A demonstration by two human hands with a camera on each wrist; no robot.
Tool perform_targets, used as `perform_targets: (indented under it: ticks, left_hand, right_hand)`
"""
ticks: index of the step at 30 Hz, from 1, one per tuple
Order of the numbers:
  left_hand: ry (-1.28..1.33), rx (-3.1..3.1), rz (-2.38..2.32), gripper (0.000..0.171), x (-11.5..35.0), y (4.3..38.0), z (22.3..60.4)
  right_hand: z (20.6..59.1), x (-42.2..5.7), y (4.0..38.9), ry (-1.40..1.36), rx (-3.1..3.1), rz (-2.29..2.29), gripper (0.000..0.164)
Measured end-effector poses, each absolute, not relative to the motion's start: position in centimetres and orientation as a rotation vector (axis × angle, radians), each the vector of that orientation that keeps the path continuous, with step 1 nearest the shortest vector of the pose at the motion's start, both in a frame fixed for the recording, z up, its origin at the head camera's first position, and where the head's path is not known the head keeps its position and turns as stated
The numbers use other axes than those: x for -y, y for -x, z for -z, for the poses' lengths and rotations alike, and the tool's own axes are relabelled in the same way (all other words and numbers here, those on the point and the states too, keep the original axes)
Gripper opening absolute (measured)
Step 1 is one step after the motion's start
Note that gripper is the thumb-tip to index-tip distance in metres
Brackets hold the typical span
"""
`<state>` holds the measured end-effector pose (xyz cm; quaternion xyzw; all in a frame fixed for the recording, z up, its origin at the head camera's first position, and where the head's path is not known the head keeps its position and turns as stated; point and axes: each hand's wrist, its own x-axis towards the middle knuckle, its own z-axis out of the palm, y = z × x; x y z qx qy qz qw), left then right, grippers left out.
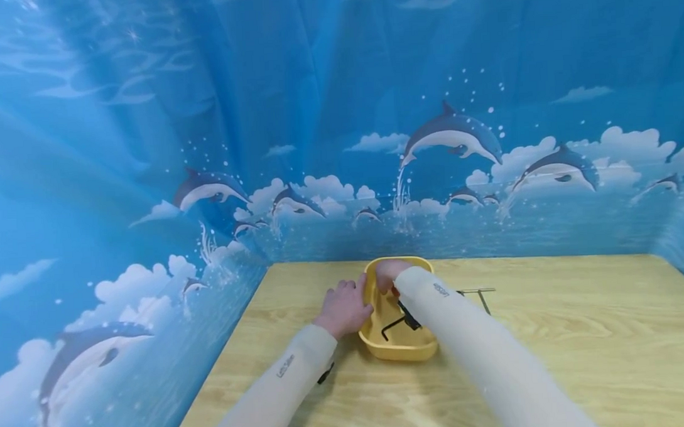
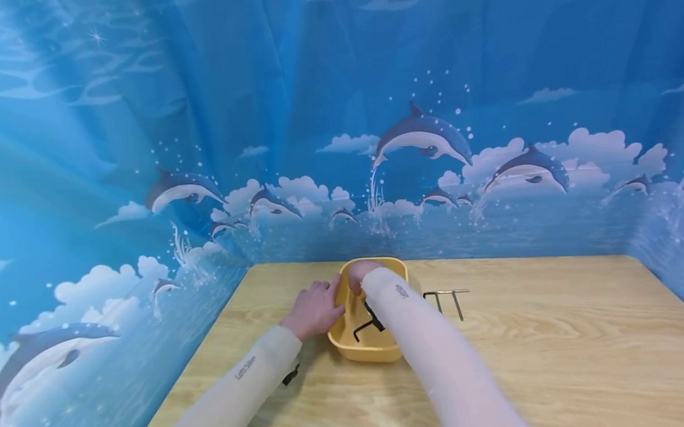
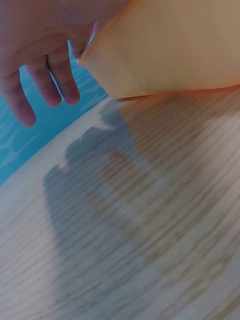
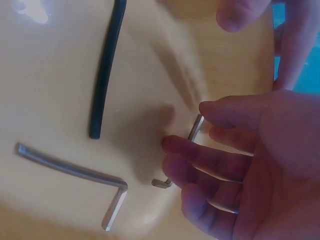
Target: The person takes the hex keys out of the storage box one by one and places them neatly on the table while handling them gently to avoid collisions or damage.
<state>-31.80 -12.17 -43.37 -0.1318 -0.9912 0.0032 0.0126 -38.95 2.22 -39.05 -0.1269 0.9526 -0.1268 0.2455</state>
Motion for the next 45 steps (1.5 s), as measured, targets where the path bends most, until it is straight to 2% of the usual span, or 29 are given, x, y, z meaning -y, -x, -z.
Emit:
perform_targets:
  ticks: [11, 16, 22, 29, 37, 45]
  left_hand:
    - [0.399, 3.092, -0.017, 0.074, 12.0, 32.1, 43.3]
    - [0.401, 3.112, -0.04, 0.074, 12.2, 31.9, 43.5]
    - [0.396, 3.12, -0.034, 0.073, 12.4, 31.5, 43.5]
    - [0.407, 3.099, -0.038, 0.072, 12.3, 31.6, 43.6]
    - [0.387, 3.08, -0.012, 0.072, 12.3, 31.9, 43.5]
    - [0.395, 3.109, -0.008, 0.072, 12.3, 31.9, 43.5]
  right_hand:
    - [38.8, -2.3, 38.0, 0.388, -2.571, 0.371, 0.01]
    - [38.7, -2.2, 37.5, 0.42, -2.549, 0.272, 0.014]
    - [39.1, -1.9, 37.0, 0.365, -2.575, 0.321, 0.01]
    - [39.5, -2.0, 37.9, 0.313, -2.735, 0.376, 0.028]
    - [40.5, -2.5, 39.0, 0.312, -2.801, 0.275, 0.011]
    - [41.0, -3.1, 39.1, 0.261, -2.811, 0.274, 0.012]
